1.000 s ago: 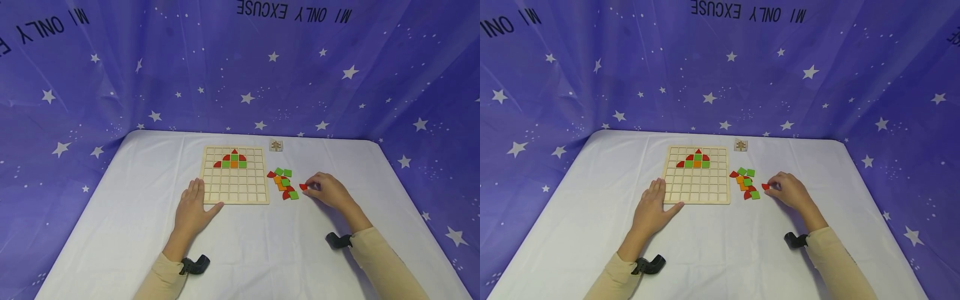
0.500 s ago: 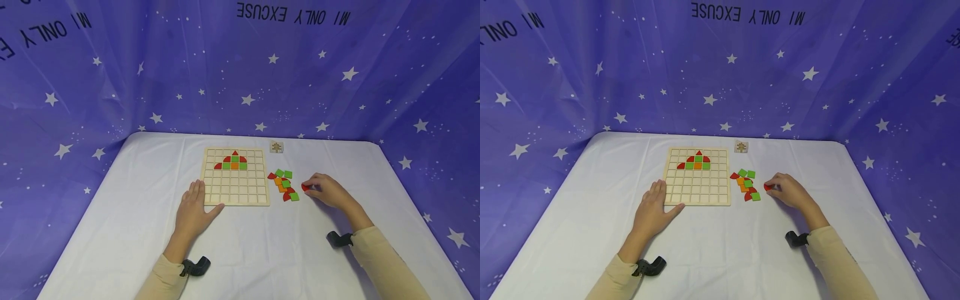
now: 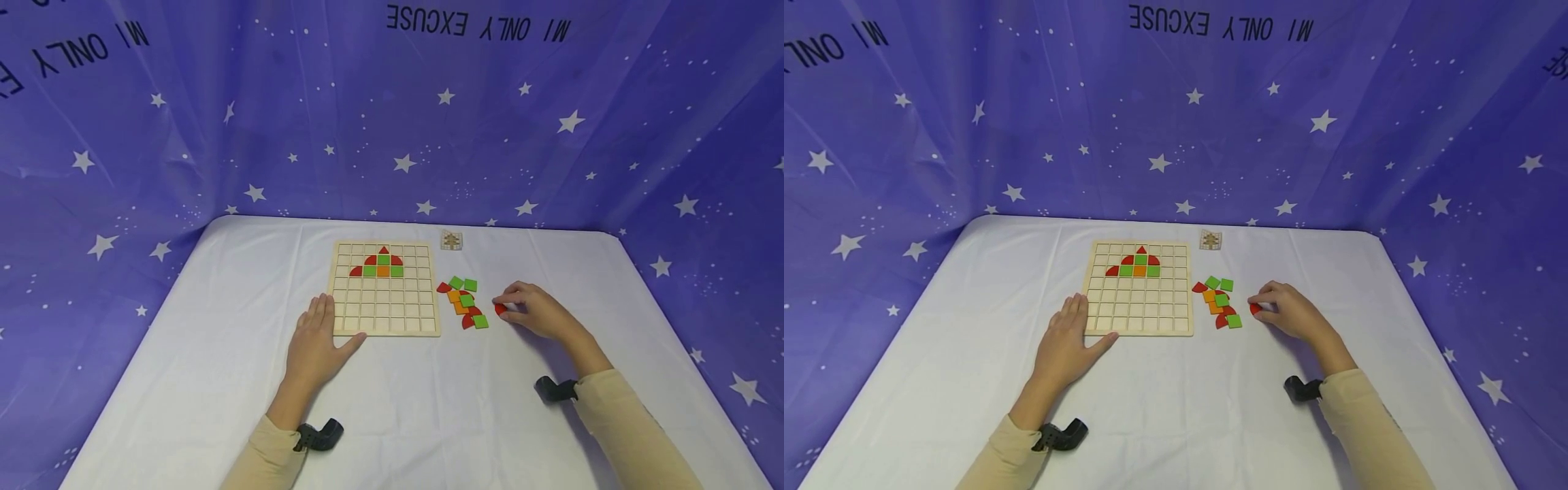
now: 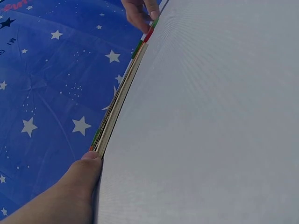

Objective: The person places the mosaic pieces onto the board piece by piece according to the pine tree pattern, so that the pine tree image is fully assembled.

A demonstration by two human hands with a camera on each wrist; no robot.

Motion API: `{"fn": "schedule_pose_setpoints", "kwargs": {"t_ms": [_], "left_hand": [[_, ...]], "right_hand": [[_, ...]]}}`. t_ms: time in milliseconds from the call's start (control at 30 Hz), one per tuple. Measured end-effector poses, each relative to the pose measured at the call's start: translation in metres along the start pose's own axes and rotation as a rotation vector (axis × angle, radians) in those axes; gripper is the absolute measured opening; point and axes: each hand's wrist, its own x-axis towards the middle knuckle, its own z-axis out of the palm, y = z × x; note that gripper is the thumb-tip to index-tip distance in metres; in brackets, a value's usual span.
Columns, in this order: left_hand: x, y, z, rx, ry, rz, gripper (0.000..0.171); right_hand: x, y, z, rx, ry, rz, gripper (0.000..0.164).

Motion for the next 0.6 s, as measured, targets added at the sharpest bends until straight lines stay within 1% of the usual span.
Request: {"fn": "schedule_pose_setpoints", "kwargs": {"t_ms": [167,333,467,600], "left_hand": [[0.0002,0.0004,0.0000,0.001,-0.004,-0.002,0.106],[0.0001,0.0001,0.0003,0.000,-0.007,-0.004,0.106],[0.0000,-0.0005,-0.0002,0.000,-0.007,-0.004,0.106],[-0.0003,-0.0012,0.0002,-0.003,-0.007,-0.002,0.106]], "right_hand": [[0.0013,0.0004,0.0016,-0.011,0.032,0.034,0.027],[0.0006,-0.0012,0.0030,-0.035,0.067,0.094,0.020],[0.0002,-0.0033,0.0020,-0.052,0.071,0.138,0.023],[-0.0010,-0.0027,-0.0012,-0.003,0.030,0.137,0.031]]}}
